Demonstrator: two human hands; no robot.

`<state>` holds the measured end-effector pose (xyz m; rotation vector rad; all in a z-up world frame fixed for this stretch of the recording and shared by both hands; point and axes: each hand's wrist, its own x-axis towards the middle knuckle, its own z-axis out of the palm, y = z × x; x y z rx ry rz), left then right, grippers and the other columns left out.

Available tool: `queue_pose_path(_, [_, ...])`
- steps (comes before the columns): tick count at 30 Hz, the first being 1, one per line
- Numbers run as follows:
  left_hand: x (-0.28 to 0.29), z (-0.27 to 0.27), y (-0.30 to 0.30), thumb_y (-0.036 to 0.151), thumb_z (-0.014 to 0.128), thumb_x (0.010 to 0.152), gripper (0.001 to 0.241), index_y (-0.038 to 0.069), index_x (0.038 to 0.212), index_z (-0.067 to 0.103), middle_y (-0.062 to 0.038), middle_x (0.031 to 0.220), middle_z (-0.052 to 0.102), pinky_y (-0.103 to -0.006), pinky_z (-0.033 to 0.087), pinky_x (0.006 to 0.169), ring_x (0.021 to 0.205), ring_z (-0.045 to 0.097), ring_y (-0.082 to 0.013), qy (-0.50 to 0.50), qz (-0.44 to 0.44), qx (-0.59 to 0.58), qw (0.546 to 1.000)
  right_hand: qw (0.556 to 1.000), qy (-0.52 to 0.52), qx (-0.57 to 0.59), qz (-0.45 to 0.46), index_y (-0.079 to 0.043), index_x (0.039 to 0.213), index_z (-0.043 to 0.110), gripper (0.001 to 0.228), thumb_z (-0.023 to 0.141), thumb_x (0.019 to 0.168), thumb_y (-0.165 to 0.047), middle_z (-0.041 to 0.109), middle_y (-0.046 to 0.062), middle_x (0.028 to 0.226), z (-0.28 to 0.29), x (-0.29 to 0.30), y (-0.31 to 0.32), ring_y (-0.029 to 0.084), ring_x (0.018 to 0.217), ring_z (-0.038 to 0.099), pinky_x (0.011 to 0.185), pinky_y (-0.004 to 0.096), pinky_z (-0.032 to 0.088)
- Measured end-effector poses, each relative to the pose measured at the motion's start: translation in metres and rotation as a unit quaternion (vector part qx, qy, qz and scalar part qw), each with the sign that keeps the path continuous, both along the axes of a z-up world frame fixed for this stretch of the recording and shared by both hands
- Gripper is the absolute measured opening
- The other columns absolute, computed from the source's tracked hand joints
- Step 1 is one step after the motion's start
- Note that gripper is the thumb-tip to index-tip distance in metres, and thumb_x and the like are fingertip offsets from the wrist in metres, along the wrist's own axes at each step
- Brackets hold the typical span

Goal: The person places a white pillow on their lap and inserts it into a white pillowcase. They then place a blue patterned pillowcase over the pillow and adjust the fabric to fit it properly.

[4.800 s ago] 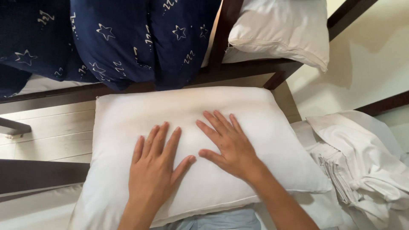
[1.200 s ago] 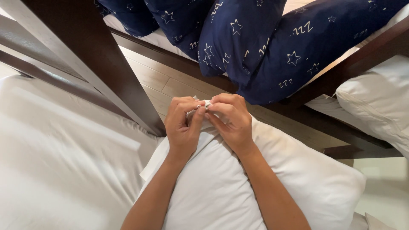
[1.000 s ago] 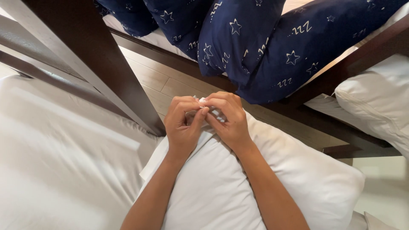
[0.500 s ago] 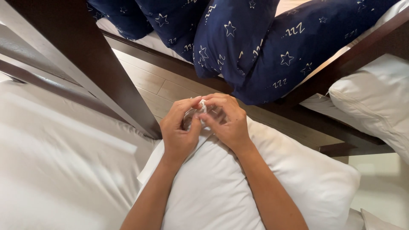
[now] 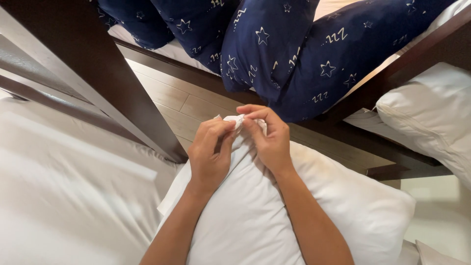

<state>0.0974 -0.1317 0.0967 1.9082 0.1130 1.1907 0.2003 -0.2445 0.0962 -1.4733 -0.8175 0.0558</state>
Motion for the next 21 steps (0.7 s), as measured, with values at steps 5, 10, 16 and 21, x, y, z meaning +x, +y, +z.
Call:
queue_pose_path(5, [0.006, -0.006, 0.011, 0.0, 0.072, 0.098, 0.013, 0.004, 0.11, 0.069, -0.011, 0.107, 0.069, -0.0294, 0.058, 0.071, 0.09, 0.07, -0.0193, 0.049, 0.007, -0.041, 0.998, 0.994, 0.105, -0.034, -0.009, -0.005, 0.109, 0.069, 0.009, 0.066, 0.103, -0.011, 0.074, 0.011, 0.125, -0.011, 0.012, 0.009, 0.014, 0.111, 0.067, 0.099, 0.029, 0.054])
queue_pose_path(10, [0.001, -0.017, 0.046, 0.003, 0.064, 0.107, 0.009, 0.005, 0.116, 0.067, -0.011, 0.116, 0.065, -0.0353, 0.055, 0.087, 0.108, 0.065, -0.0245, 0.106, 0.058, 0.007, 0.993, 0.977, -0.015, -0.205, -0.048, -0.007, 0.13, 0.065, 0.034, 0.067, 0.1, -0.024, 0.063, 0.013, 0.142, 0.028, -0.005, -0.042, 0.024, 0.13, 0.058, 0.11, 0.038, 0.045])
queue_pose_path(16, [-0.031, 0.007, 0.027, 0.024, 0.061, 0.118, 0.033, 0.008, 0.146, 0.059, -0.018, 0.158, 0.041, -0.0518, 0.036, 0.121, 0.146, 0.042, -0.0372, 0.161, -0.041, 0.166, 0.972, 0.865, -0.147, -0.461, -0.136, -0.018, 0.147, 0.055, 0.061, 0.066, 0.094, -0.047, 0.042, 0.013, 0.161, 0.007, -0.047, -0.166, 0.034, 0.15, 0.032, 0.121, 0.055, 0.017])
queue_pose_path(21, [-0.032, -0.049, 0.036, 0.054, 0.06, 0.092, 0.076, 0.014, 0.156, 0.049, -0.028, 0.17, 0.021, -0.0635, 0.019, 0.12, 0.157, 0.019, -0.0431, 0.367, -0.103, 0.245, 0.891, 0.791, 0.071, -0.488, -0.362, -0.028, 0.153, 0.048, 0.063, 0.047, 0.098, -0.057, 0.037, 0.004, 0.166, -0.052, -0.059, -0.302, 0.027, 0.155, 0.03, 0.124, 0.05, 0.015])
